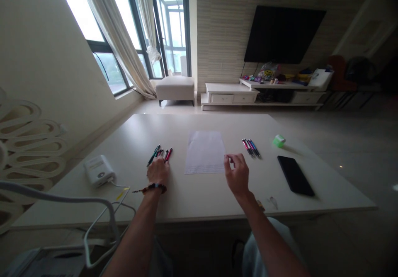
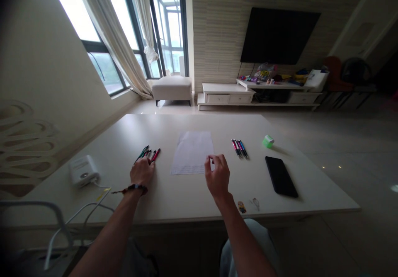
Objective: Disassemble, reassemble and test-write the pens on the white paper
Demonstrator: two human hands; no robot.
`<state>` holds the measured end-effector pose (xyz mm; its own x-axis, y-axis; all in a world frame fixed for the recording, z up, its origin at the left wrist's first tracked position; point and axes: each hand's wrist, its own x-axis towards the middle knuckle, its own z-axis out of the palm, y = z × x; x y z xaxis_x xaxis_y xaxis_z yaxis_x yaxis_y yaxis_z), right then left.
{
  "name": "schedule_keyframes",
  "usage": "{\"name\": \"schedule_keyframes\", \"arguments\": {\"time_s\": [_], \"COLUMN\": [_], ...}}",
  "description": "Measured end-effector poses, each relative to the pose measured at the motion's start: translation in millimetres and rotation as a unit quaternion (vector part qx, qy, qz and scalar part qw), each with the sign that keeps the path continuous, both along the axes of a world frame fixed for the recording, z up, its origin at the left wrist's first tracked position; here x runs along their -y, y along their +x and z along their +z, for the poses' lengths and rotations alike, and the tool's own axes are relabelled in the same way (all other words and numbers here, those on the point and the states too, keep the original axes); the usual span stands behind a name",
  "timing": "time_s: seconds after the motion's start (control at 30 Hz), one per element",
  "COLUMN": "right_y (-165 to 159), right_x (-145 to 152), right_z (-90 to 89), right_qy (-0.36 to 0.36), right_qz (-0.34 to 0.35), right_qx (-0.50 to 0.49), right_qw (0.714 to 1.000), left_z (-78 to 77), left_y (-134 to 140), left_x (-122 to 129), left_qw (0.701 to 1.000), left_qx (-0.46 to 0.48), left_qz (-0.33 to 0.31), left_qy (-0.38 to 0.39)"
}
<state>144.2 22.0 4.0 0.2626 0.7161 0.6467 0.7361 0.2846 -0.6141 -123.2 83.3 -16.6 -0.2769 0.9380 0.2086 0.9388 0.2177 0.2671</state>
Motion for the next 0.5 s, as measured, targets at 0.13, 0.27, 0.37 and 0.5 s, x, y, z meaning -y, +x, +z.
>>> {"name": "schedule_keyframes", "arguments": {"time_s": [0.13,0.27,0.37,0.5], "right_y": [-15,-24,-34,-46], "right_x": [6,3,-2,-4], "right_z": [1.4,-2.1,-7.0,-11.5], "right_qy": [-0.023,-0.062,-0.126,-0.189], "right_qz": [0.068,0.113,0.180,0.263], "right_qx": [-0.013,-0.073,-0.165,-0.258], "right_qw": [0.997,0.989,0.961,0.910], "left_z": [3.8,12.5,14.8,6.9], "left_y": [0,10,35,82], "left_x": [0,6,20,47], "left_qw": [0.995,0.983,0.917,0.709], "left_qx": [0.098,0.177,0.382,0.675], "left_qz": [-0.008,-0.042,-0.110,-0.179], "left_qy": [0.025,0.035,0.006,-0.093]}}
